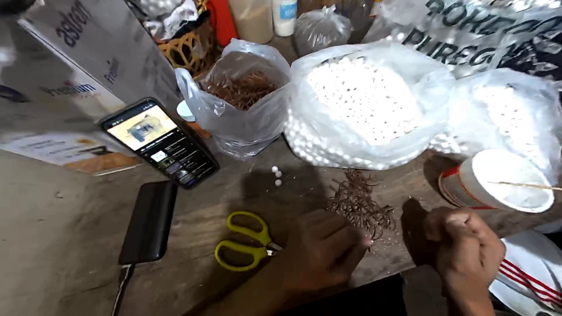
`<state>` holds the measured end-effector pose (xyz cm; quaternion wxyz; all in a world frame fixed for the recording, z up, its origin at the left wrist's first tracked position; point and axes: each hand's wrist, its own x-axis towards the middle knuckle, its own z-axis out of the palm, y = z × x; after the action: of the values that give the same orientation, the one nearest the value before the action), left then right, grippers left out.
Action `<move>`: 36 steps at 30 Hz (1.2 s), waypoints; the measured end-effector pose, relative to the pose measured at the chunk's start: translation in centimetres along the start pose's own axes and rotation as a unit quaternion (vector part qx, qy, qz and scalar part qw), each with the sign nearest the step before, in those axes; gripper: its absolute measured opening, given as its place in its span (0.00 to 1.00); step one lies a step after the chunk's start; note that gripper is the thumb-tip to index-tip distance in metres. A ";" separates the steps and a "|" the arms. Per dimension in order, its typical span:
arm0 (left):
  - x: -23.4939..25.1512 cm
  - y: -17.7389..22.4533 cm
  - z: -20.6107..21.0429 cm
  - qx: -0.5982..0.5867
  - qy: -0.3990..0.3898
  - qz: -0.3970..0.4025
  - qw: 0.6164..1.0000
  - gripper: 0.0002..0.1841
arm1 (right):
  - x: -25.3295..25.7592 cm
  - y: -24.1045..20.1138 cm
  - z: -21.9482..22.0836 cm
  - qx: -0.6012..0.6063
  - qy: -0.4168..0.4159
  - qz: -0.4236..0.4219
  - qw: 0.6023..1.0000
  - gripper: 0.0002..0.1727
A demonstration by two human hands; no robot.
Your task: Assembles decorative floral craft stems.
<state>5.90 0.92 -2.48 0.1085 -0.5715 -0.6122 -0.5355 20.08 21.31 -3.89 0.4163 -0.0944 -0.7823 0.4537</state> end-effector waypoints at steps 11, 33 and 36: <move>0.3 0.4 -1.0 0.029 -0.012 -0.042 0.999 0.15 | -0.5 -0.6 0.7 -0.019 0.023 0.021 0.999 0.15; 0.1 0.1 -1.2 -0.011 0.005 -0.126 0.992 0.23 | 2.6 -1.8 -1.5 -0.318 -0.238 -0.022 0.918 0.16; 0.3 0.1 -1.2 0.019 0.001 -0.121 0.992 0.24 | 2.9 -2.3 -2.1 -0.319 -0.202 -0.039 0.925 0.16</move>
<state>5.30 0.16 -1.70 0.0540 -0.4905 -0.6867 -0.5338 20.34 22.86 0.04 0.2150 -0.0984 -0.9561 0.1733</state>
